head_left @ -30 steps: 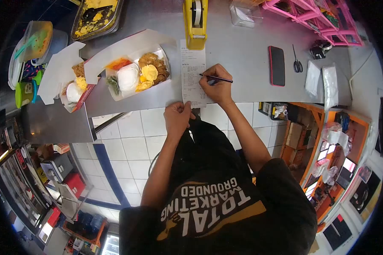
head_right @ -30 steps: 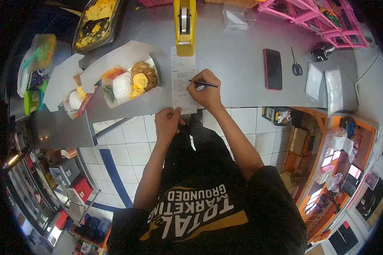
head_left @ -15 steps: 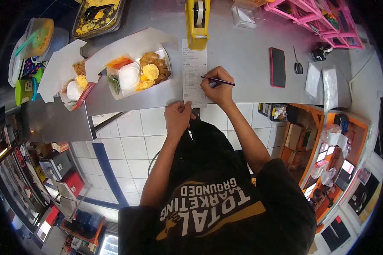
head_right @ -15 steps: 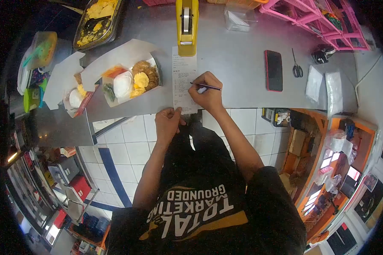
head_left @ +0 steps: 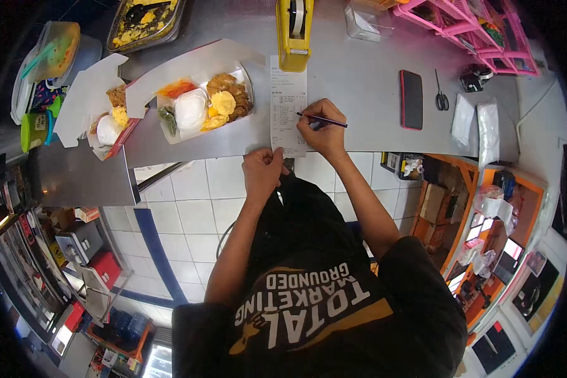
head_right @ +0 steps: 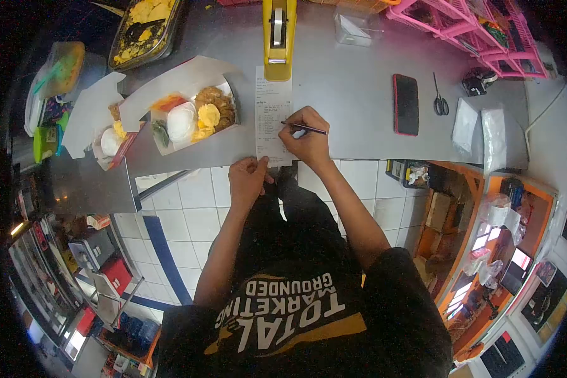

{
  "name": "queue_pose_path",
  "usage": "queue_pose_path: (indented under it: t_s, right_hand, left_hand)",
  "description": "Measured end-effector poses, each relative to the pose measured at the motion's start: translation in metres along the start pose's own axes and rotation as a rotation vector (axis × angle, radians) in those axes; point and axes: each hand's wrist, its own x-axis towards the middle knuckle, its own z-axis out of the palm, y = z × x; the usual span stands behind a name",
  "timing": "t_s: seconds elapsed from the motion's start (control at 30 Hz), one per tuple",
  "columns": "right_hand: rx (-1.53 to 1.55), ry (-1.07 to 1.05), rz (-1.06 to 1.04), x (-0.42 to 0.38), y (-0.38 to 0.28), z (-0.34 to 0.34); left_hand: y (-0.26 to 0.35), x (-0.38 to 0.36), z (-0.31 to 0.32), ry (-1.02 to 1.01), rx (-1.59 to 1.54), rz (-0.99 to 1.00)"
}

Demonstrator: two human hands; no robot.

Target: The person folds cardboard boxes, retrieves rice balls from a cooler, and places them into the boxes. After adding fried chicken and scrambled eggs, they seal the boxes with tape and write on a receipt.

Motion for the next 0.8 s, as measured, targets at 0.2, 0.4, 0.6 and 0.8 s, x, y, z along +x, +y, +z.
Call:
queue_pose_path:
  t_s: [0.2, 0.4, 0.6, 0.8]
  right_hand:
    - [0.030, 0.002, -0.039, -0.0003, 0.0006, 0.0012]
    - [-0.005, -0.025, -0.014, 0.0000, 0.0002, 0.0000]
    - [-0.015, 0.003, -0.071, -0.0012, -0.0022, -0.0002]
    - [0.029, -0.028, -0.032, 0.0000, -0.0060, -0.0019]
  left_hand:
    - [-0.0016, 0.0009, 0.0001, -0.001, -0.010, -0.002]
    - [-0.0025, 0.0010, 0.0008, 0.002, -0.016, 0.007]
    - [-0.0002, -0.0009, 0.0010, 0.007, -0.027, -0.003]
    - [-0.0044, 0.0013, 0.0023, 0.009, -0.044, 0.007]
